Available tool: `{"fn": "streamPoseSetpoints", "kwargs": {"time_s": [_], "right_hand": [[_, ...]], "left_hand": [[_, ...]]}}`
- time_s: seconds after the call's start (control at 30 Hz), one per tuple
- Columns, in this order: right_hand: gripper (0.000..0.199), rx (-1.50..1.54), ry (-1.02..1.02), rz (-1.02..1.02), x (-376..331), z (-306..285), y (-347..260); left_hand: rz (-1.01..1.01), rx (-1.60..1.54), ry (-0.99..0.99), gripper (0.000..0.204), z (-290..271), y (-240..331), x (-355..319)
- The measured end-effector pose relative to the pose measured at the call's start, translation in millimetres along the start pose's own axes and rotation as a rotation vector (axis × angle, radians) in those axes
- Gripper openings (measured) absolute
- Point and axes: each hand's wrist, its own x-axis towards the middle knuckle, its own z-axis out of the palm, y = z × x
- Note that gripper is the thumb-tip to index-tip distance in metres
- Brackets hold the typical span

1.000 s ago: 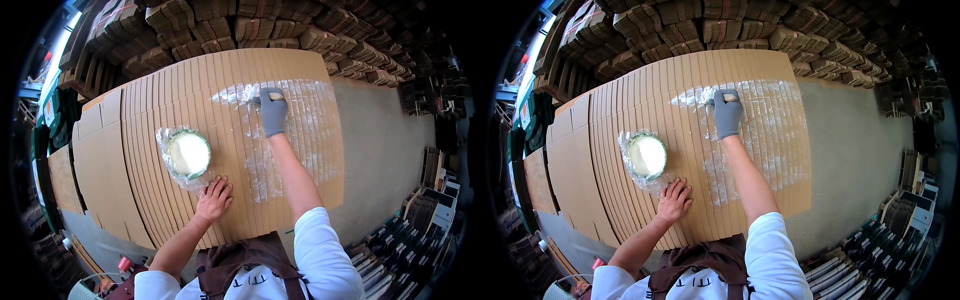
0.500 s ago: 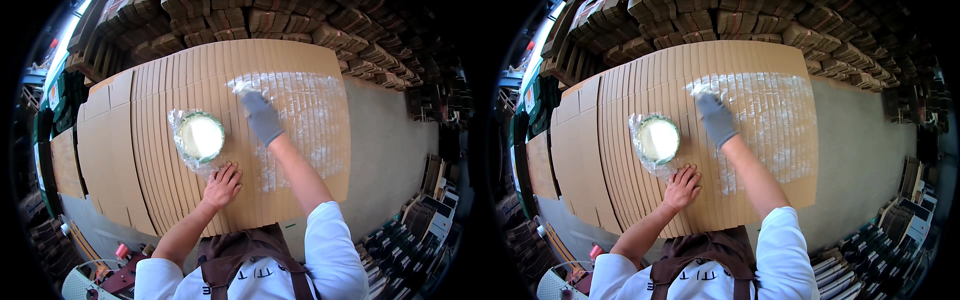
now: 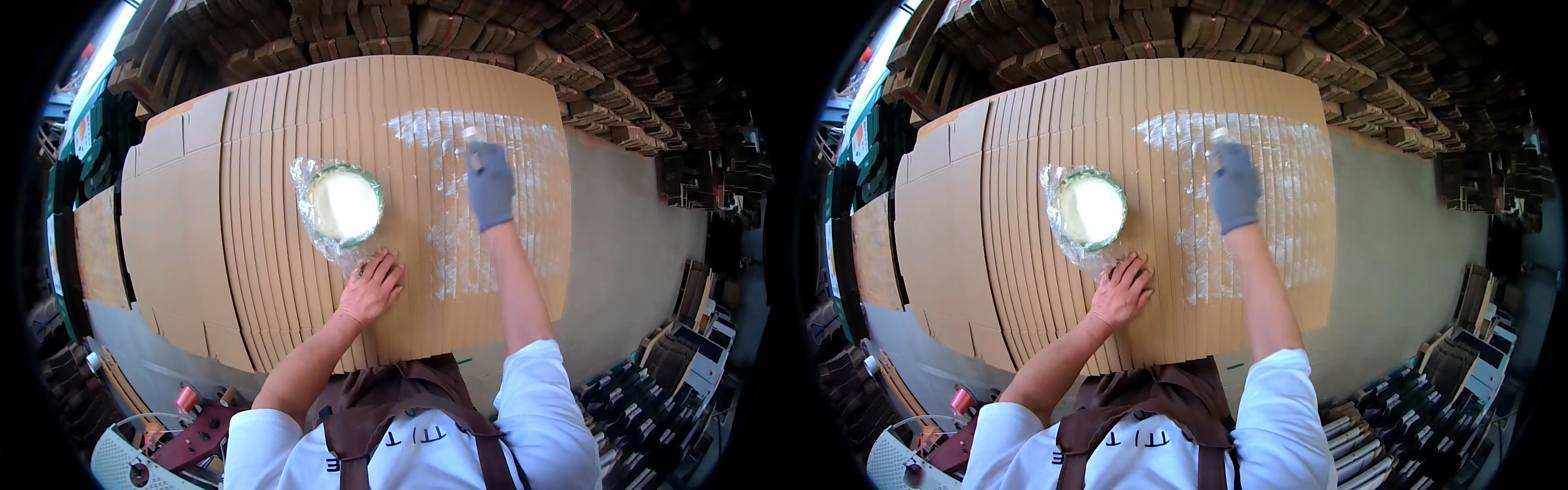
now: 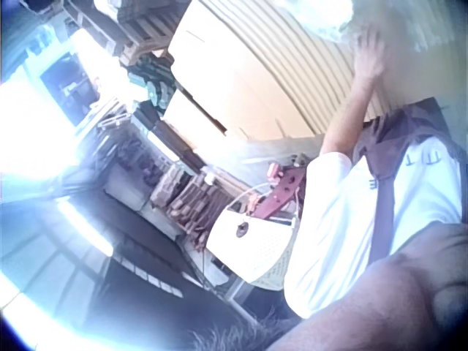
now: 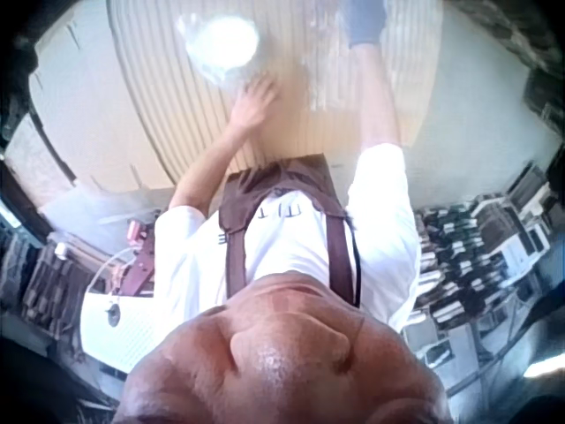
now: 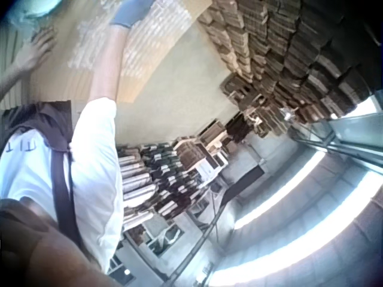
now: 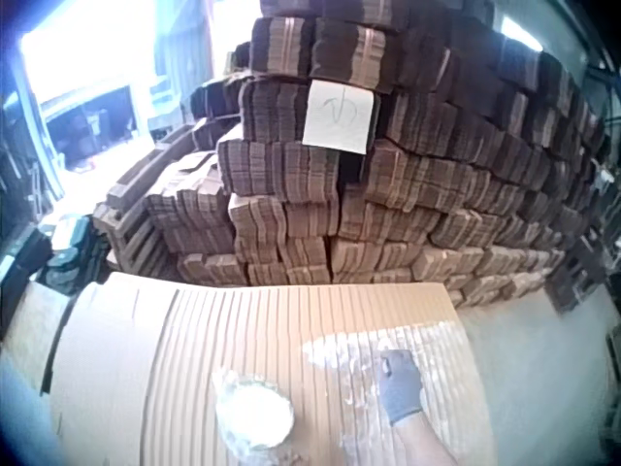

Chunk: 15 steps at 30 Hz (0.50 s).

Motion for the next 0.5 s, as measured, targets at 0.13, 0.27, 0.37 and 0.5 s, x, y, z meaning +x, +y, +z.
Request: {"fn": "streamPoseSetpoints", "kwargs": {"time_s": [0.13, 0.27, 0.37, 0.5], "right_hand": [[0.015, -0.013, -0.293, -0.183, -63.8, 14.4, -33.8], [0.018, -0.114, -0.113, 0.056, -17.2, -7.5, -5.9], [0.016, 0.112, -0.205, -0.197, -39.6, 2.3, -52.4], [0.013, -0.164, -0.195, 0.086, -1.7, 0.3, 4.5]], "left_hand": [[0.008, -0.012, -0.002, 0.046, -0.1, -1.3, 1.5], [0.017, -0.004, 0.015, 0.045, -4.2, -0.1, -1.1], [0.009, -0.001, 0.005, 0.045, -4.0, -1.1, 1.8], [0.010, 0.004, 0.000, 0.046, -3.0, 2.4, -1.4]]}}
